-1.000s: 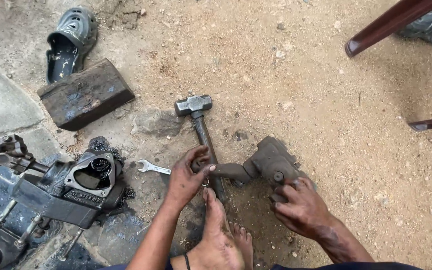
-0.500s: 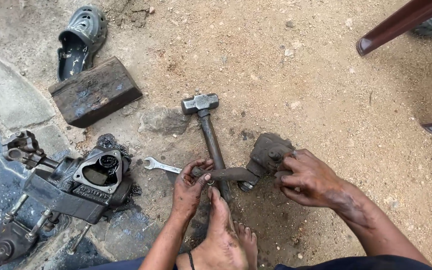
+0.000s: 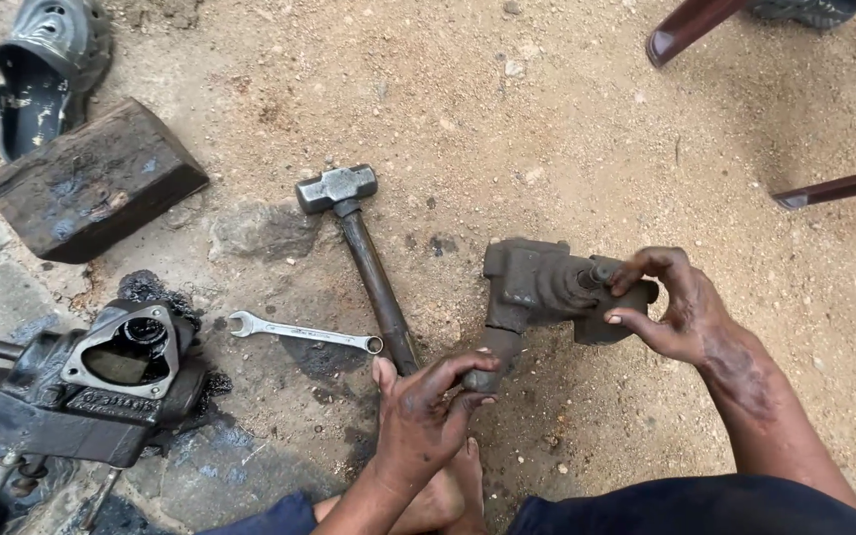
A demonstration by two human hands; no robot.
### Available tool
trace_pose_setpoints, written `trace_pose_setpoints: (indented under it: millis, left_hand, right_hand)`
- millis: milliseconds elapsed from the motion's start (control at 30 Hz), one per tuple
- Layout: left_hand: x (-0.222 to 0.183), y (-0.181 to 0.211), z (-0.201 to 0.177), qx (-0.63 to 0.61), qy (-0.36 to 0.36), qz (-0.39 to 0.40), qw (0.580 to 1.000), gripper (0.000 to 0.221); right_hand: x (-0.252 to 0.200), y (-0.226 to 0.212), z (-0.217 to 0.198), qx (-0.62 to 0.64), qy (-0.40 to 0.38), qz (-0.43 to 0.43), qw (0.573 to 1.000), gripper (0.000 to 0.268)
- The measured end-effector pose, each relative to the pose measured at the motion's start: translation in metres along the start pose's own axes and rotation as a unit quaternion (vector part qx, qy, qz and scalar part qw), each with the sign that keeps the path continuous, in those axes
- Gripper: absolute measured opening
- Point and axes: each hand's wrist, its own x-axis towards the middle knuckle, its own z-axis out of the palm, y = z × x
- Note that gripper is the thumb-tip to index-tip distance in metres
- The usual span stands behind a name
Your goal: Inspecting and reassembling a mechanical steering or gear component on the ground.
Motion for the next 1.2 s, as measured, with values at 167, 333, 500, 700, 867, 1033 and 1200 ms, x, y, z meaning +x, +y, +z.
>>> trace_pose_setpoints:
  millis: [167,333,500,700,867,1033,1200]
  left_hand:
    - [-0.013,-0.026,-0.012,0.0,-0.013,0.127,0.992,0.046]
    - [-0.013,-0.021,-0.012,0.031,0.0,0.103,0.994,0.05]
    - [-0.008,-0.015,-0.019,0.002,-0.045,0.089,0.995,0.046]
    - [-0.006,-0.009,-0.015,0.035,-0.058,0.139,0.988,0.041]
    - [-0.007,-0.009,-0.015,0.048,-0.064,0.122,0.989,0.042]
    - [-0.006,-0.006,-0.014,0.05,-0.071,0.109,0.99,0.044]
    - [-0.008,-0.015,-0.02,0.033,-0.069,0.093,0.993,0.042]
  right_hand:
    - [0.039,-0.051,0.006,-0.242,-0.144,-0.015,0.959,0.055]
    - [0.045,-0.083,-0.006,-0.34,-0.231,-0.057,0.91,0.031]
    - [0.029,-0.069,-0.008,-0.287,-0.17,-0.094,0.938,0.03]
    - [0.041,-0.072,-0.009,-0.382,-0.218,-0.044,0.897,0.03]
    - [0.044,-0.085,-0.012,-0.345,-0.202,-0.039,0.916,0.031]
    - [0.034,-0.078,-0.009,-0.3,-0.188,-0.085,0.931,0.027]
    - [0.033,-0.084,-0.014,-0.306,-0.236,-0.1,0.917,0.055]
